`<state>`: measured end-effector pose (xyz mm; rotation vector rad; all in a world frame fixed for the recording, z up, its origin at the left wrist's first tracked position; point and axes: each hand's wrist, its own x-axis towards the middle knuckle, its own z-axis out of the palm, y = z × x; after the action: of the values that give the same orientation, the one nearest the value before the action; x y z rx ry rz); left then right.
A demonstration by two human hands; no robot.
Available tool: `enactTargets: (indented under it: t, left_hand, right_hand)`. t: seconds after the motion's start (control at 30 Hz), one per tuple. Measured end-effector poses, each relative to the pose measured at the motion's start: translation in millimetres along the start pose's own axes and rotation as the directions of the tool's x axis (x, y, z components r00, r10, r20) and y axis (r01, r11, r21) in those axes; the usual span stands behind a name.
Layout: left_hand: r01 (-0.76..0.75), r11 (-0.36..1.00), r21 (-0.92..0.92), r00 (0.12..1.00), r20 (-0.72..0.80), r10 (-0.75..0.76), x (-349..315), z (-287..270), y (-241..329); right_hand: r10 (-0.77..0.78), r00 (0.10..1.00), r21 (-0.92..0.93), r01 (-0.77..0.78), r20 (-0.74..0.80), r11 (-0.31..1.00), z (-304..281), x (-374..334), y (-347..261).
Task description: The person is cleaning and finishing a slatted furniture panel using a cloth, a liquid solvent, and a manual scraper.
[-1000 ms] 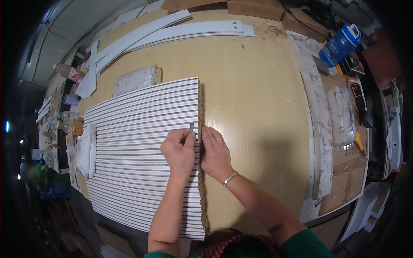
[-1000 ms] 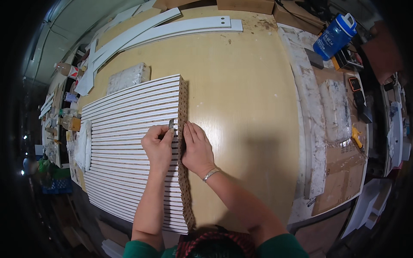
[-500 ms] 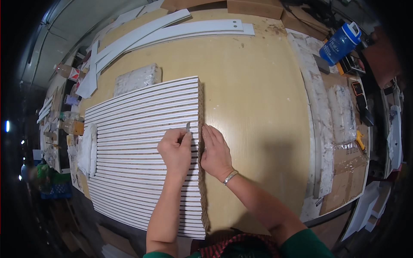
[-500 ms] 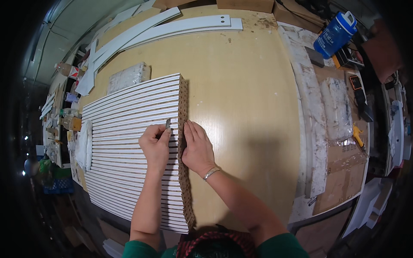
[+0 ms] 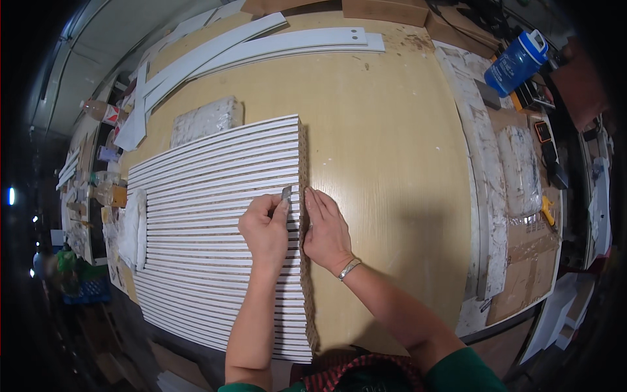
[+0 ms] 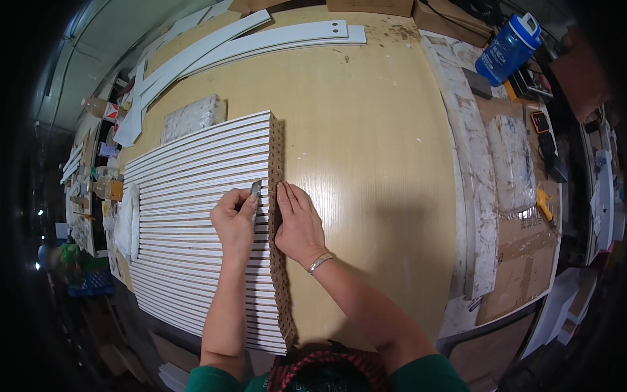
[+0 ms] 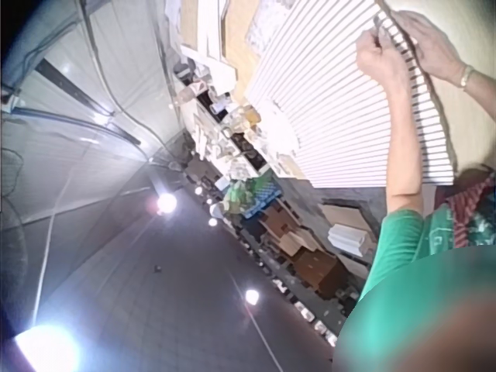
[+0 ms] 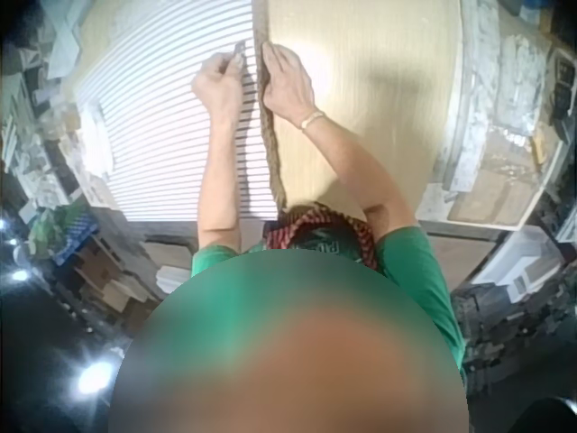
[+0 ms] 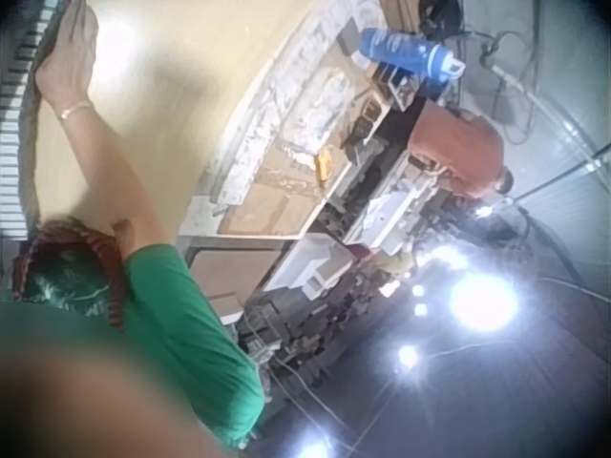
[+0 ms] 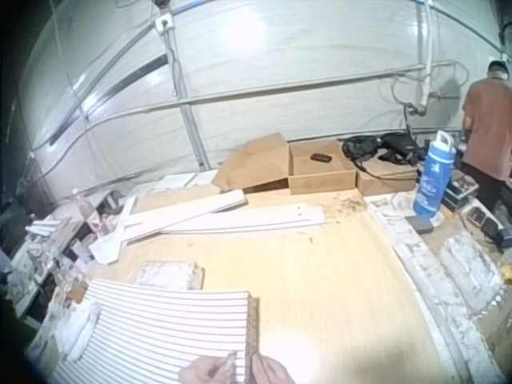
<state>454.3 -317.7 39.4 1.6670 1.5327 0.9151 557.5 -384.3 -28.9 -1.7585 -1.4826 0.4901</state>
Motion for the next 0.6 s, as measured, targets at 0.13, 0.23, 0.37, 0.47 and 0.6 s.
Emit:
enactTargets:
  t: [0.13, 0.23, 0.37, 0.47, 0.6]
  left_hand:
    - [-0.072, 0.994, 0.087, 0.997, -0.006, 0.072, -4, 2, 5]
    - [-0.211, 0.964, 0.161, 0.977, 0.022, 0.21, -8, 3, 13]
    - [-0.394, 0.881, 0.261, 0.916, 0.035, 0.399, -4, 1, 13]
    - [-0.441, 0.802, 0.402, 0.883, 0.034, 0.468, 0, -5, 6]
    - [-0.586, 0.702, 0.404, 0.802, 0.17, 0.572, -5, 0, 18]
  right_hand:
    - [-0.013, 1.0, -0.013, 0.013, 0.001, 1.0, 2, 0, 2]
    - [-0.009, 1.0, 0.001, 0.009, -0.005, 1.0, 4, -1, 2]
    - [-0.017, 1.0, -0.019, 0.017, -0.017, 1.0, 5, -1, 3]
    - [-0.016, 1.0, -0.034, 0.016, 0.005, 0.999, 3, -1, 1]
    - [-0.022, 0.999, -0.01, 0.022, -0.041, 1.0, 4, -1, 2]
